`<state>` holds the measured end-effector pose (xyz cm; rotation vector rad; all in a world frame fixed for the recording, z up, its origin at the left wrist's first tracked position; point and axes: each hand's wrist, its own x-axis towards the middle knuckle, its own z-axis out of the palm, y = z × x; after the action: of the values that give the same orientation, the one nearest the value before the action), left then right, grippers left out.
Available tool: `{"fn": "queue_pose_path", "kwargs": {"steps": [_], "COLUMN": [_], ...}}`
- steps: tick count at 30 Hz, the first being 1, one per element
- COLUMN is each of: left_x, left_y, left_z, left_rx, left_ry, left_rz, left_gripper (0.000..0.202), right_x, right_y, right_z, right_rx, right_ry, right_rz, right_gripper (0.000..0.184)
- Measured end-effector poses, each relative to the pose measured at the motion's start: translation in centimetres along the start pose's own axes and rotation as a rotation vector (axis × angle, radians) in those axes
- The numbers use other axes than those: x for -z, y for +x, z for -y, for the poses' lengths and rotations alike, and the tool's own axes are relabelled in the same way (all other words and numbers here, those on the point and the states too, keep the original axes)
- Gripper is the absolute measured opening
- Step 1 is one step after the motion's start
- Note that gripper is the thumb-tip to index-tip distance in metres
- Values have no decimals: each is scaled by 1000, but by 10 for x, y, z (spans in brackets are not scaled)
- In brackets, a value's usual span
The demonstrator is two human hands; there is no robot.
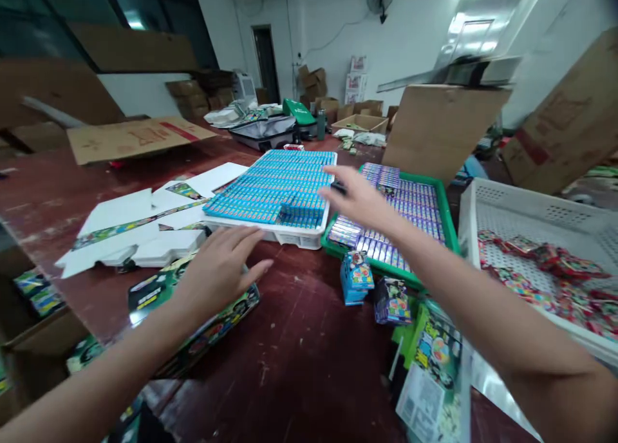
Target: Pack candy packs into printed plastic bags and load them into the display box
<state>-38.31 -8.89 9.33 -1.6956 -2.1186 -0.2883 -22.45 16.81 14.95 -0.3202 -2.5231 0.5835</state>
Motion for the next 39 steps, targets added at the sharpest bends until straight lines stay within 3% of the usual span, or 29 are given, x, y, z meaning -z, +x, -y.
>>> {"fn": "queue_pose_path", "kwargs": {"steps": [2, 3, 6, 8, 11, 16, 23, 33, 39], "left_x": [-12, -21, -53, -75, -104, -131, -134, -131, -132], "left_y": [77, 116, 220, 272, 318, 342, 344, 339, 338], "left_z": [-15, -23, -46, -58, -69, -75, -73, -73, -73], "left_rx": [-147, -201, -316, -368, -374, -357, -385, -342, -349], "left_ry": [-100, -142, -208, -171, -113, -164, -236, -223, -228], "left_rz": [12, 24, 82, 182, 344, 496, 592, 618, 585], "left_gripper": [51, 49, 61, 81, 100, 94, 81, 81, 74], "right_x": [34, 42, 41, 28, 12, 4, 0, 6, 14], "right_y": [20, 27, 40, 44, 51, 52, 51, 22, 34], "right_z": [-62, -92, -162, -191, -216, -235, -227, -215, -211], "right_rx": [-338, -433, -638, -714, -768, -791, -783, -664, -652], "right_ry": [30, 41, 136, 221, 357, 565, 724, 922, 858], "right_rz": [-34, -14, 78, 136, 221, 306, 282, 182, 121], "right_gripper": [43, 38, 32, 31, 29, 27, 30, 28, 26]}}
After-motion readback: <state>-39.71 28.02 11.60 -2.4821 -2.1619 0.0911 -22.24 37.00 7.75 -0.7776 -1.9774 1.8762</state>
